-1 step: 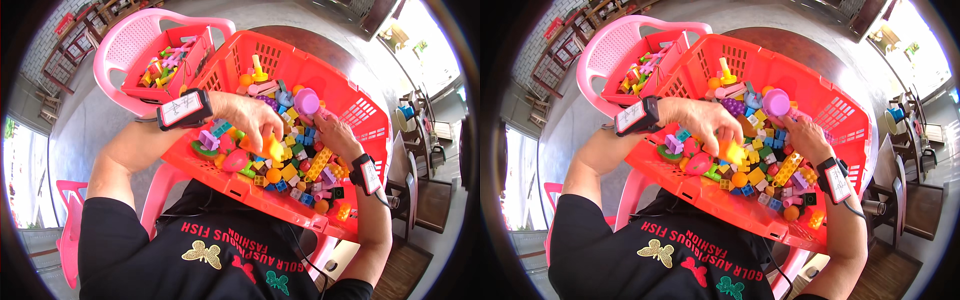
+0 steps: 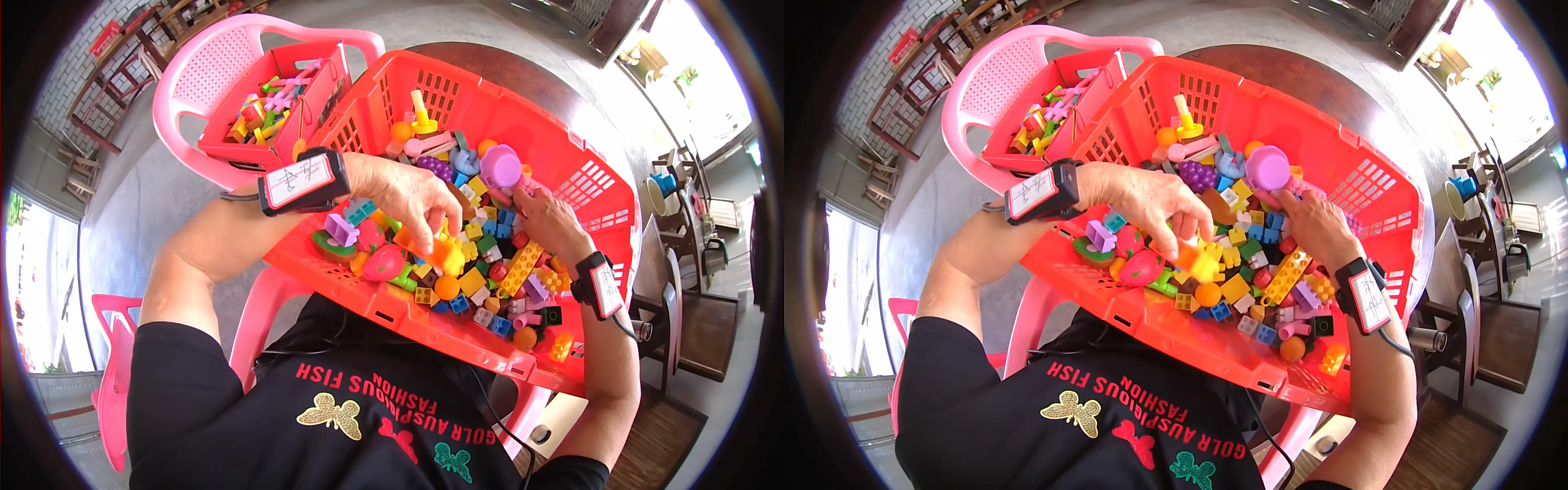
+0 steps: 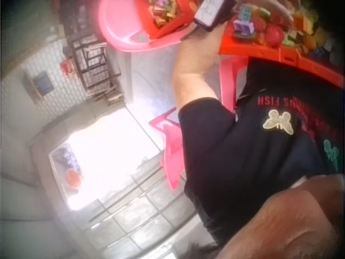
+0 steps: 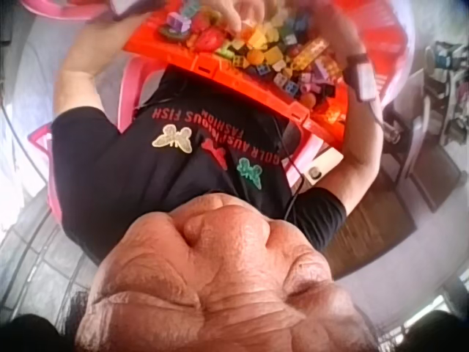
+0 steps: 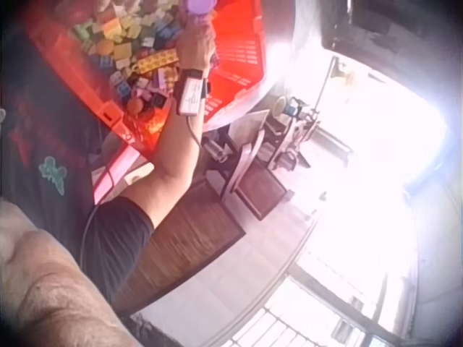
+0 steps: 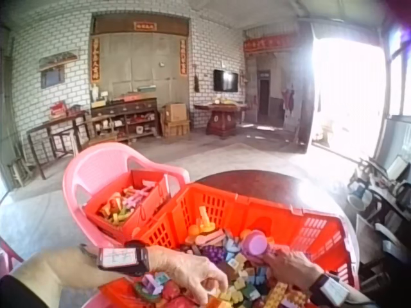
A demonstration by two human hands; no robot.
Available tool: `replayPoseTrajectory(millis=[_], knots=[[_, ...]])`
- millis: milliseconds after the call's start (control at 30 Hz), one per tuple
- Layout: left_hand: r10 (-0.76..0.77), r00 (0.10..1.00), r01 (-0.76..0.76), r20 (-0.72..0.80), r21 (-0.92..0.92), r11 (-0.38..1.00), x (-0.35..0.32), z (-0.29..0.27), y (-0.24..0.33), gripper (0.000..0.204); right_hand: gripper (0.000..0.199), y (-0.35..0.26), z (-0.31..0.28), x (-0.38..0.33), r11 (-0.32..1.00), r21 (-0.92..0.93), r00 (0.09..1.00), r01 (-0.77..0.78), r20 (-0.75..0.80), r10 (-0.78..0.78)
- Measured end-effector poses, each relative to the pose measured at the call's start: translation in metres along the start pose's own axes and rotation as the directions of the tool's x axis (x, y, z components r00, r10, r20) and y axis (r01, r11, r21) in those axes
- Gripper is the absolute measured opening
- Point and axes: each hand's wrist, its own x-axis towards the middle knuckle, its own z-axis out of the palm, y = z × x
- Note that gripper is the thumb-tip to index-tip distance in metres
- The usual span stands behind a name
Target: Assembling and sorting colorful plastic blocks from a red basket on a table.
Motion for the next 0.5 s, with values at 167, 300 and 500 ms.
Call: replayPoseTrajectory(millis=[167, 300, 500], knots=[[-0.072, 0.935, 0.089, -0.346, 0.033, 0.996, 0.01, -0.005, -0.014, 0.027, 0.041, 0.007, 0.003, -0.005, 0.994, -0.03, 0.99, 0.102, -0.09, -0.104], [0.064, 0.812, 0.119, -0.581, 0.273, 0.955, 0.02, -0.016, -0.037, 0.022, 0.04, -0.002, 0.003, 0.0, 0.993, -0.015, 0.98, 0.121, -0.157, -0.122], [0.109, 0.807, 0.303, -0.581, 0.564, 0.768, 0.064, -0.044, -0.01, 0.024, 0.04, -0.002, -0.003, -0.007, 0.995, -0.004, 0.995, 0.096, 0.023, -0.095]])
